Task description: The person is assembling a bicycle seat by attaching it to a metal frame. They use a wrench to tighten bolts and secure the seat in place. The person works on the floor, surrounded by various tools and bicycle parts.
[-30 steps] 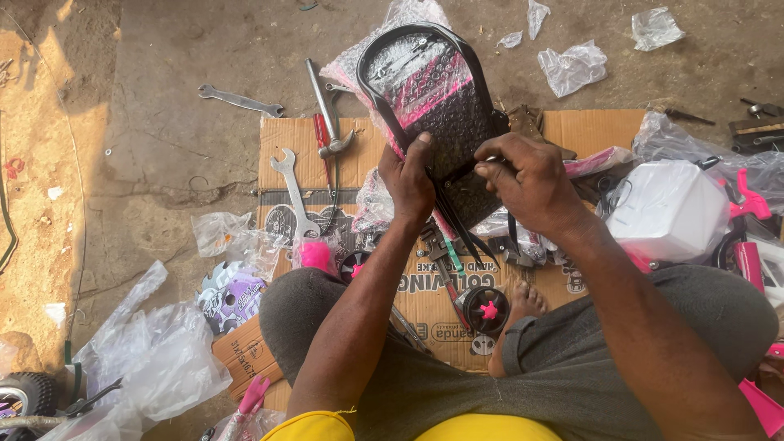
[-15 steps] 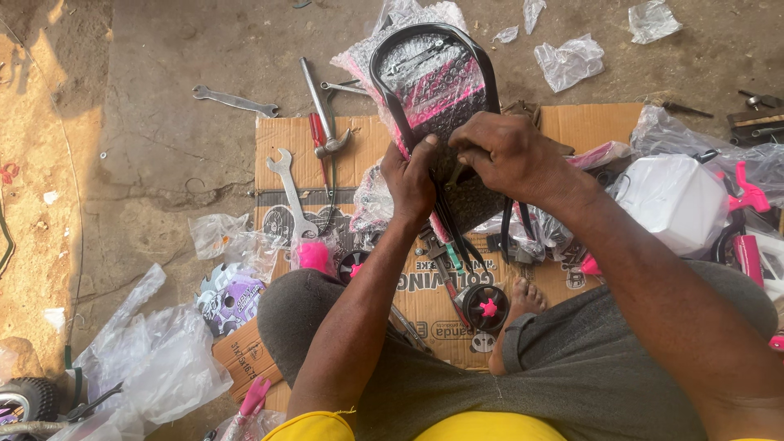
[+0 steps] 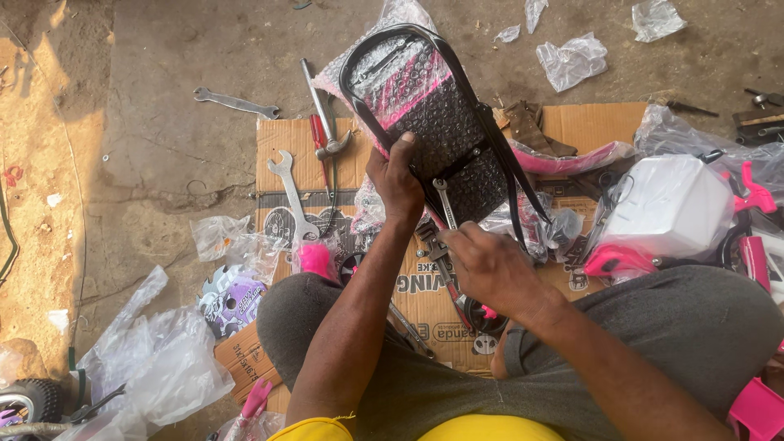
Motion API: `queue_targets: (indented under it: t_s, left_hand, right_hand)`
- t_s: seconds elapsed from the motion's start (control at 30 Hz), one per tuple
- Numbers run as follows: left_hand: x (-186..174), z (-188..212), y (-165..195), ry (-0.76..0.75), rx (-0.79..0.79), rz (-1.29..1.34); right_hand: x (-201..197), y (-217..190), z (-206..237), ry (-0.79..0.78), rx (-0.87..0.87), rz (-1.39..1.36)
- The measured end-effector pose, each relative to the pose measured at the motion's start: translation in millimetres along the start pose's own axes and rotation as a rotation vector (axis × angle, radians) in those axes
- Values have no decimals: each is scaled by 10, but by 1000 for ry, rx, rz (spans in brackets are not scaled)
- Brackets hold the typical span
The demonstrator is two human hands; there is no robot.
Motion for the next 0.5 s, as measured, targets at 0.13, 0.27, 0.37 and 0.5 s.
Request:
queue_targets:
  t_s: [0.13,0.27,0.37,0.5]
  left_hand:
    - [-11,-31,-17,13,22,-84]
    - [2,-18,-63,18,-18,7]
    - [-28,6,-6,-9,12,-36]
    - [-47,-18,65,-22,35,-2]
  right_hand:
    - [-29,-77,-403,-331,-99,-146]
    - [-509,-83,-1127,-85,-219,-96]
    - [-726,422,-1219,-80,143,31]
    - [-744,539,-728,87,72,-161]
Point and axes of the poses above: each hand's wrist, its own z-axis away from the middle knuckle, its own x-axis out of the palm, y = z × x, the point moved 8 cm from there along -z, towards the middle knuckle, and after that the axes turned 5 degrees about -z, right-handed, at the moved point
